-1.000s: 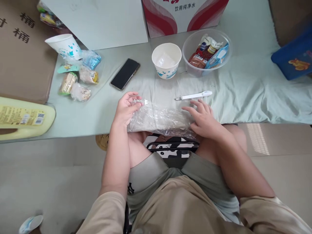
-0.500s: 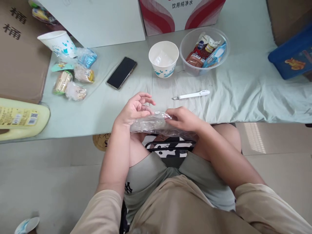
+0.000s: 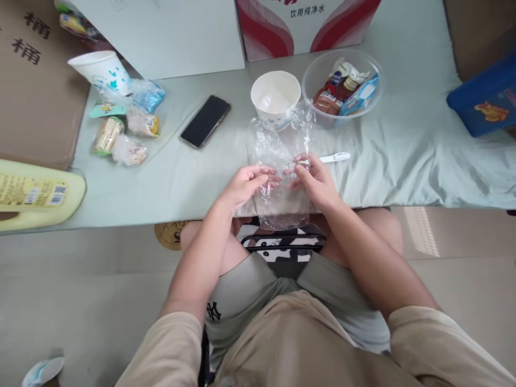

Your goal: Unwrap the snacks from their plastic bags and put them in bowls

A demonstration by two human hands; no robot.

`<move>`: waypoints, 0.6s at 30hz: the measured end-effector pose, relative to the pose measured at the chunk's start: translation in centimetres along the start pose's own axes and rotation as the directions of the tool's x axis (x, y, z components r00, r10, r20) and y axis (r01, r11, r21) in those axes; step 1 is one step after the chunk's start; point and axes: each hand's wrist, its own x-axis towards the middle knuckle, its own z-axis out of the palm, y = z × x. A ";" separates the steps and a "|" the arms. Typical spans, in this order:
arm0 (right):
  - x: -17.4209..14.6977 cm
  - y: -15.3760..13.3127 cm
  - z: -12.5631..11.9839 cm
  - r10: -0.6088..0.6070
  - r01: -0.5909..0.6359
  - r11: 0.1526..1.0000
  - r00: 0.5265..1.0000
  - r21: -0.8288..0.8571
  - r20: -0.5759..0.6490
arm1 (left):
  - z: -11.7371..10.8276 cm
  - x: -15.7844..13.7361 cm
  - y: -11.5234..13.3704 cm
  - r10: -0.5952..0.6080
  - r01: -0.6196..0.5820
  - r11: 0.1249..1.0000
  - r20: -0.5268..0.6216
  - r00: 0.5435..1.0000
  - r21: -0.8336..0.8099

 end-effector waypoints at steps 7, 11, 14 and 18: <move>-0.3 0.3 -0.3 -0.031 0.032 0.999 0.999 -0.028 0.015 | -0.6 0.1 0.0 0.201 -0.179 0.969 -0.123 0.972 0.168; -0.8 0.0 -0.2 -0.146 0.145 0.989 0.989 0.028 0.010 | -0.7 -1.3 0.0 0.324 -0.295 0.933 -0.122 0.938 0.206; -1.2 0.0 -0.6 -0.228 0.220 0.970 0.971 0.106 0.070 | -0.9 -2.6 0.2 0.348 -0.343 0.928 -0.005 0.938 0.146; -1.0 0.1 -1.1 -0.251 0.244 0.967 0.964 0.076 0.092 | -1.3 -2.6 0.3 0.288 -0.294 0.948 0.062 0.956 0.121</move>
